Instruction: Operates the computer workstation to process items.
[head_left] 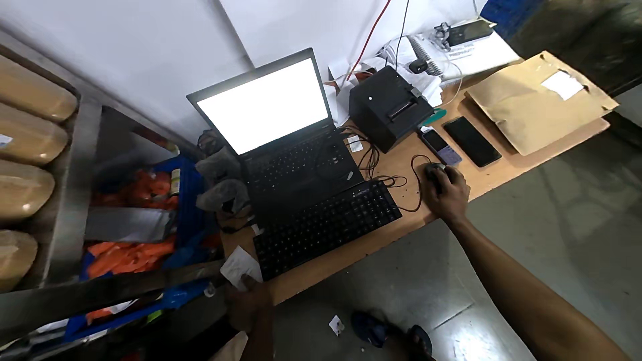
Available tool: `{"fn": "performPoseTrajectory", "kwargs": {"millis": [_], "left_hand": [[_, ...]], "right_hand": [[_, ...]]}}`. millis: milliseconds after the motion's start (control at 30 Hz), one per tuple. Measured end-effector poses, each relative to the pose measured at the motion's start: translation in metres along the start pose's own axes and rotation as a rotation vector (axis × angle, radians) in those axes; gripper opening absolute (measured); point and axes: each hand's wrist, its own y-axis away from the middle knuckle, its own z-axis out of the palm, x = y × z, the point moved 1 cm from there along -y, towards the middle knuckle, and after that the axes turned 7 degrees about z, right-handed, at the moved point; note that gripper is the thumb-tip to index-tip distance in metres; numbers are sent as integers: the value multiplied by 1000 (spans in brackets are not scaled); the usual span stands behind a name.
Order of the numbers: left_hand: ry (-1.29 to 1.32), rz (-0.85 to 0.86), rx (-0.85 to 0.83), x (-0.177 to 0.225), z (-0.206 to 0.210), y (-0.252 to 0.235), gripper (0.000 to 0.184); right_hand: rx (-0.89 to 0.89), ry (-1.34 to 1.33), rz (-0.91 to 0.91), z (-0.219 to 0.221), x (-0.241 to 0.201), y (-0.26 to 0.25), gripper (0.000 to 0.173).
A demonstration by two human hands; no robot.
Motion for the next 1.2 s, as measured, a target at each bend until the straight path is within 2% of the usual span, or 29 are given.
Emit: {"fn": "performPoseTrajectory", "kwargs": {"millis": [300, 400, 567, 700, 867, 1200], "left_hand": [[49, 82, 9, -5, 2, 0, 58], [47, 86, 1, -4, -1, 0, 57], [-27, -63, -104, 14, -13, 2, 62], [-95, -137, -182, 7, -12, -2, 64], [-15, -135, -104, 0, -4, -4, 60], [-83, -149, -94, 0, 3, -5, 53]], "right_hand": [[17, 1, -14, 0, -3, 1, 41], [22, -16, -14, -1, -4, 3, 52], [-38, -19, 7, -15, -18, 5, 64], [-82, -12, 0, -17, -21, 7, 67], [-42, -10, -5, -14, -19, 5, 71], [-20, 27, 6, -11, -15, 4, 68]]}}
